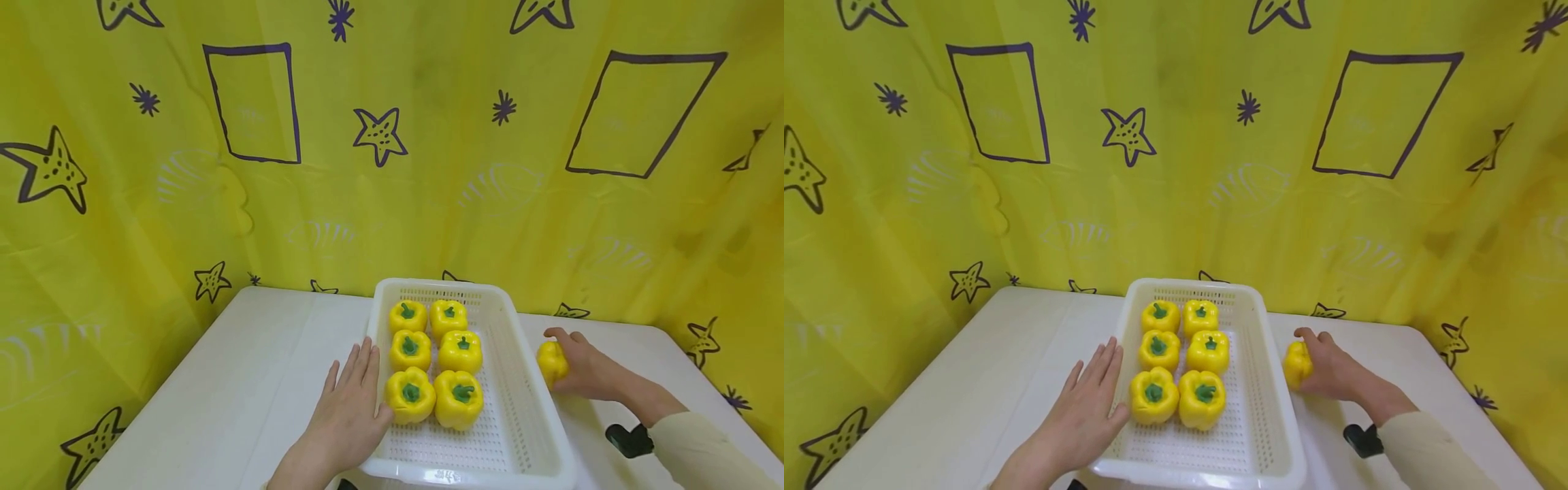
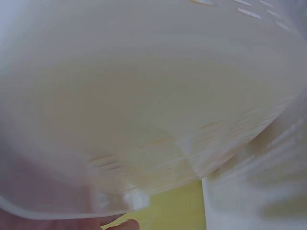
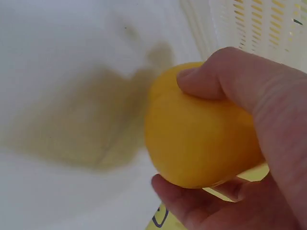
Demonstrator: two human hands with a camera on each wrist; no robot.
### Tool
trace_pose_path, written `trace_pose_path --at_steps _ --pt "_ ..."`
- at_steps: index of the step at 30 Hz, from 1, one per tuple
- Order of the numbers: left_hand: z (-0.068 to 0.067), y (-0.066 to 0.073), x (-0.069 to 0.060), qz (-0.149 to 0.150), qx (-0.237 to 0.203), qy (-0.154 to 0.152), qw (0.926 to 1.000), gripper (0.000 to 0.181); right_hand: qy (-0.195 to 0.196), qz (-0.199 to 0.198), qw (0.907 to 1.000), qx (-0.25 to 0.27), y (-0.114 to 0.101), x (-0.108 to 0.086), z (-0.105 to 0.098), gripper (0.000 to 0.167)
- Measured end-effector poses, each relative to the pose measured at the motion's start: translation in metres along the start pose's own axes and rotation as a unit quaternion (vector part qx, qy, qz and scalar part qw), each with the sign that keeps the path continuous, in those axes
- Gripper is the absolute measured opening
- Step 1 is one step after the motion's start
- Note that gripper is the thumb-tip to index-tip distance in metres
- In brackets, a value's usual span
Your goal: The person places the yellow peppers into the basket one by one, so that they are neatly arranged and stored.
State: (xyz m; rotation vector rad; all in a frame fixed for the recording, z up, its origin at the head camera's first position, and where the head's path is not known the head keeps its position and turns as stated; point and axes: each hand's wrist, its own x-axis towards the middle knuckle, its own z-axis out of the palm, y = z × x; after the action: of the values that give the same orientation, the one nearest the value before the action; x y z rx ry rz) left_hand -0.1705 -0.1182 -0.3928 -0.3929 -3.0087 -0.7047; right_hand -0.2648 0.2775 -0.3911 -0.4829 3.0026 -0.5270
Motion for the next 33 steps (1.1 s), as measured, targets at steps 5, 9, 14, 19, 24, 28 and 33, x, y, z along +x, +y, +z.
trace_pose_path --at_steps 5,9,14,19,24,28,33 --pt "0.0004 -0.0004 0.0001 0.000 0.002 0.003 1.0000 0.075 0.037 -0.029 0.9979 -0.044 0.0013 -0.0004 -0.0026 0.066" --pt "0.0005 -0.0006 -0.0001 0.000 0.001 0.002 1.0000 0.075 0.038 -0.014 0.9981 -0.047 0.0015 0.0000 -0.0034 0.060" --pt "0.0008 -0.0006 0.0003 0.000 0.002 0.001 1.0000 0.075 0.033 -0.008 0.9991 -0.025 0.0017 -0.0010 -0.0044 0.058" --pt "0.0011 -0.0009 0.0007 0.002 0.004 0.002 1.0000 0.074 0.050 -0.024 0.9976 -0.040 -0.0010 -0.0011 -0.0041 0.059" --pt "0.0012 -0.0003 0.0007 0.004 0.004 0.004 1.0000 0.075 0.048 -0.026 0.9974 -0.047 -0.0039 0.0013 -0.0034 0.057" --pt "0.0008 -0.0003 0.0006 0.002 0.004 0.003 1.0000 0.075 0.031 -0.020 0.9986 -0.038 -0.0046 0.0027 -0.0046 0.058" --pt "0.0009 -0.0003 0.0004 0.003 0.007 0.005 1.0000 0.075 0.019 -0.021 0.9993 -0.026 -0.0059 0.0019 -0.0040 0.054"
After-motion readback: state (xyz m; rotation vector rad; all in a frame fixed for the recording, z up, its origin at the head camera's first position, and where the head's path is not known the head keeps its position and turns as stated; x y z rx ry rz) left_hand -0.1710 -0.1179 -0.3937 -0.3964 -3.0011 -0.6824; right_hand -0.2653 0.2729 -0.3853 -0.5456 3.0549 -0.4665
